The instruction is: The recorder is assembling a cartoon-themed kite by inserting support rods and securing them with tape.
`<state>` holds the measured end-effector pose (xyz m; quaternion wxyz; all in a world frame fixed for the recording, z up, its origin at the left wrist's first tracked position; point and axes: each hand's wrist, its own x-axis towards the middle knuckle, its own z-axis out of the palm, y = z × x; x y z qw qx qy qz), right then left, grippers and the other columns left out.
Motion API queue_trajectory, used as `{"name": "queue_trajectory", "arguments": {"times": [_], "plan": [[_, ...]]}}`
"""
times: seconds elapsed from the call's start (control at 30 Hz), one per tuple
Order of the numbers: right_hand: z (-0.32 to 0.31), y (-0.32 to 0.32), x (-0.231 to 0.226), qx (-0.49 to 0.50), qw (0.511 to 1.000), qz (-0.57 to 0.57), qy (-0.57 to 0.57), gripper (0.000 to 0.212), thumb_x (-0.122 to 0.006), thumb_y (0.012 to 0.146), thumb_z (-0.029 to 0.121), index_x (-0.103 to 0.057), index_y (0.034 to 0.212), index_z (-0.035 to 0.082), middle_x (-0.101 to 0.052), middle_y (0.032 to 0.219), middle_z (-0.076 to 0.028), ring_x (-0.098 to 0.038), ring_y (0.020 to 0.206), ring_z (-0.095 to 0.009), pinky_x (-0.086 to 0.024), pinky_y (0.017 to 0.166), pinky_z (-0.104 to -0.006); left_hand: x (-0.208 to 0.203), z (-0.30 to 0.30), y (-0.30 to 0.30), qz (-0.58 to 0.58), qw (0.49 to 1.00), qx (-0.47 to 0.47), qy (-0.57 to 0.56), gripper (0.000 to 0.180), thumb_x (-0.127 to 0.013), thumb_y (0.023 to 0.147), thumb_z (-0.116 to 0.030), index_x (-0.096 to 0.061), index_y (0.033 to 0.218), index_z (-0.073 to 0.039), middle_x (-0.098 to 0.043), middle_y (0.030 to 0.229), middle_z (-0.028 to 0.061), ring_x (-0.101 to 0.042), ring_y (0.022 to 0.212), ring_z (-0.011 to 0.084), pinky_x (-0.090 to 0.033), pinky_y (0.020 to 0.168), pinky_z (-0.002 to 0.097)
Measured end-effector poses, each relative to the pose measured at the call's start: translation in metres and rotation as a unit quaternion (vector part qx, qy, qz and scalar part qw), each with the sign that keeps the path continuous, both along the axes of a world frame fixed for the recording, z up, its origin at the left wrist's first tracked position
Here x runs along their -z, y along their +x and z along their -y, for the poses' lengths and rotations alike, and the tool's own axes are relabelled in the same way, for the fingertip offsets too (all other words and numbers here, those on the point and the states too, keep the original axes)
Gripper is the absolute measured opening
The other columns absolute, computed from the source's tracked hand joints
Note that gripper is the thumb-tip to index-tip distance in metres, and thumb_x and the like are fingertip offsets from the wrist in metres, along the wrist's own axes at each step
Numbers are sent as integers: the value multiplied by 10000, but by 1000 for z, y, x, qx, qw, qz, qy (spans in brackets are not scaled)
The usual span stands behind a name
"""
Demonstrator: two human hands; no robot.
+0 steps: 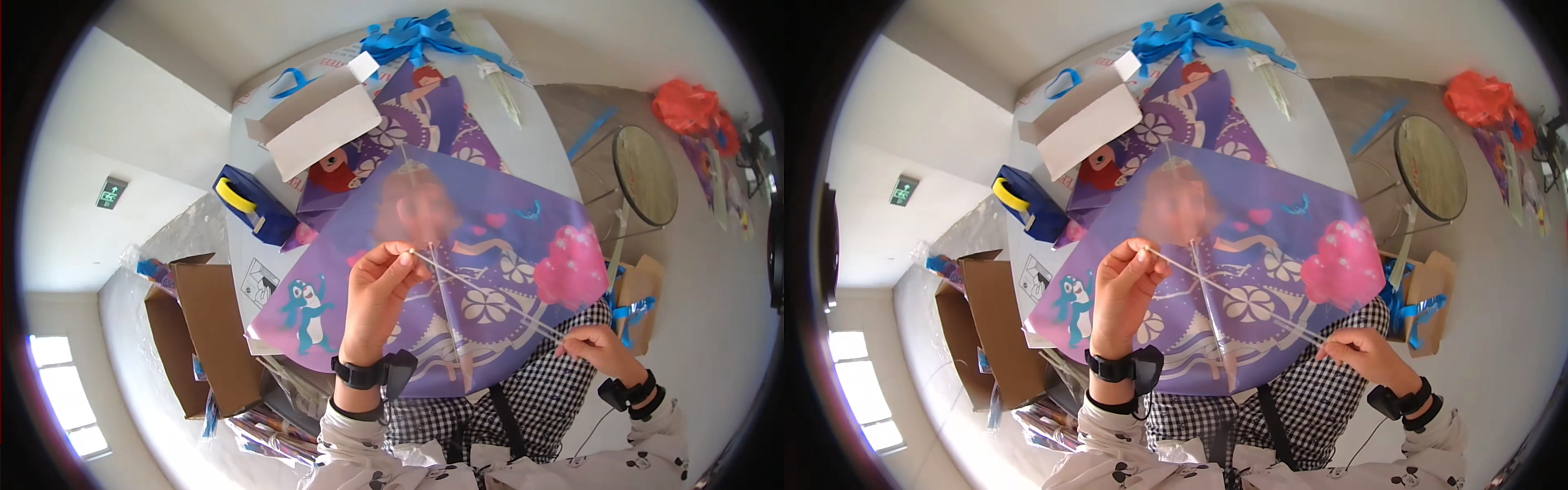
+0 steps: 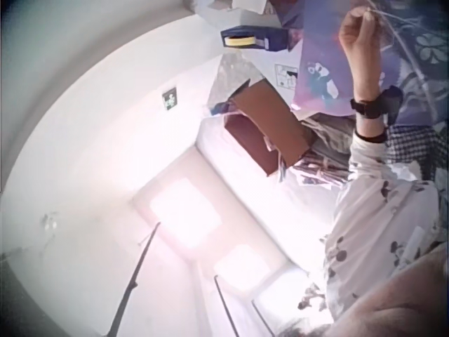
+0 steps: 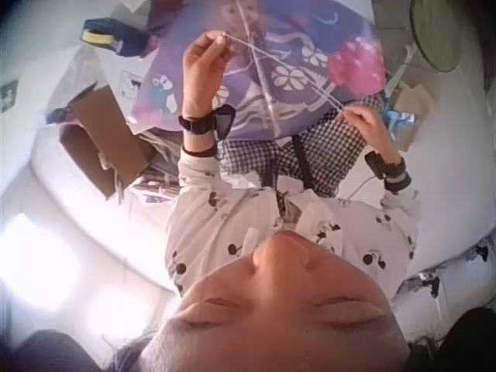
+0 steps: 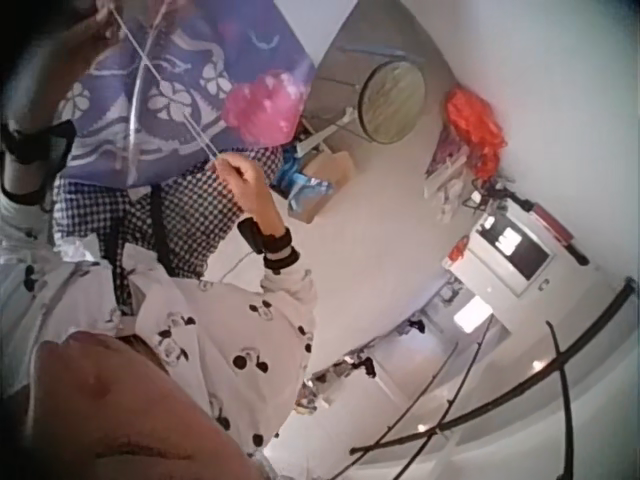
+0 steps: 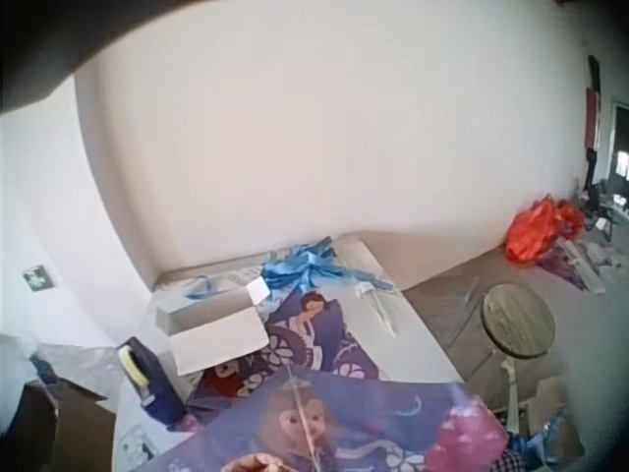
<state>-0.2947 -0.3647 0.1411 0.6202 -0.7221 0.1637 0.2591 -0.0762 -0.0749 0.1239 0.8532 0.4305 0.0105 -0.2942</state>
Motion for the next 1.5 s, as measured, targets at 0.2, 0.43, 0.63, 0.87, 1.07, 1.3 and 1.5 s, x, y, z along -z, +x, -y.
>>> {"name": "queue_trajectory", "arguments": {"times": [0.2,0.43,0.63,0.87,1.07,1.3,1.5], "plan": [[-15,10,-9,50,986,102,-126,175,-559,953,94,-658,899,-40,-646,773,-63,-533,629,-102,-428,574,-246,-4,14,-15,28,992,50,114,105,-636,916,-59,-661,987,16,-685,914,60,-663,820,133,-536,777,260],[7,80,-3,16,937,216,-274,119,-580,926,94,-633,903,-10,-617,755,-122,-583,640,-210,-444,581,-314,0,63,-33,206,941,125,240,408,-671,889,-44,-524,1262,33,-643,1130,101,-640,975,160,-521,818,265],[92,202,54,52,752,355,-552,129,-560,926,186,-619,920,72,-634,879,-132,-615,777,-377,-482,636,-442,61,22,-15,529,599,190,570,742,-732,793,-253,-398,1409,-10,-362,1478,185,-314,1380,376,-291,1123,460],[80,332,121,51,723,371,-581,80,-576,883,125,-644,881,83,-618,899,-98,-634,763,-342,-502,650,-458,67,-36,-20,500,532,259,633,790,-716,809,-338,-358,1449,-45,-310,1533,140,-284,1421,315,-260,1142,470],[56,322,112,67,753,381,-532,78,-586,899,139,-634,911,78,-610,915,-84,-632,744,-333,-509,639,-437,54,-51,-13,456,514,293,665,773,-737,799,-270,-367,1446,-63,-321,1526,140,-301,1412,322,-279,1132,476],[43,202,57,86,826,368,-418,23,-583,888,93,-572,906,86,-607,857,-63,-609,708,-307,-478,601,-386,10,-37,0,469,477,339,661,643,-720,812,-216,-440,1363,-38,-446,1422,176,-435,1307,349,-353,1077,469],[50,143,81,122,874,323,-341,32,-602,845,35,-598,846,67,-584,826,-67,-573,740,-261,-469,633,-340,-53,18,10,497,529,366,583,479,-681,834,-158,-499,1254,-14,-591,1207,150,-583,1063,340,-465,914,432]]}}
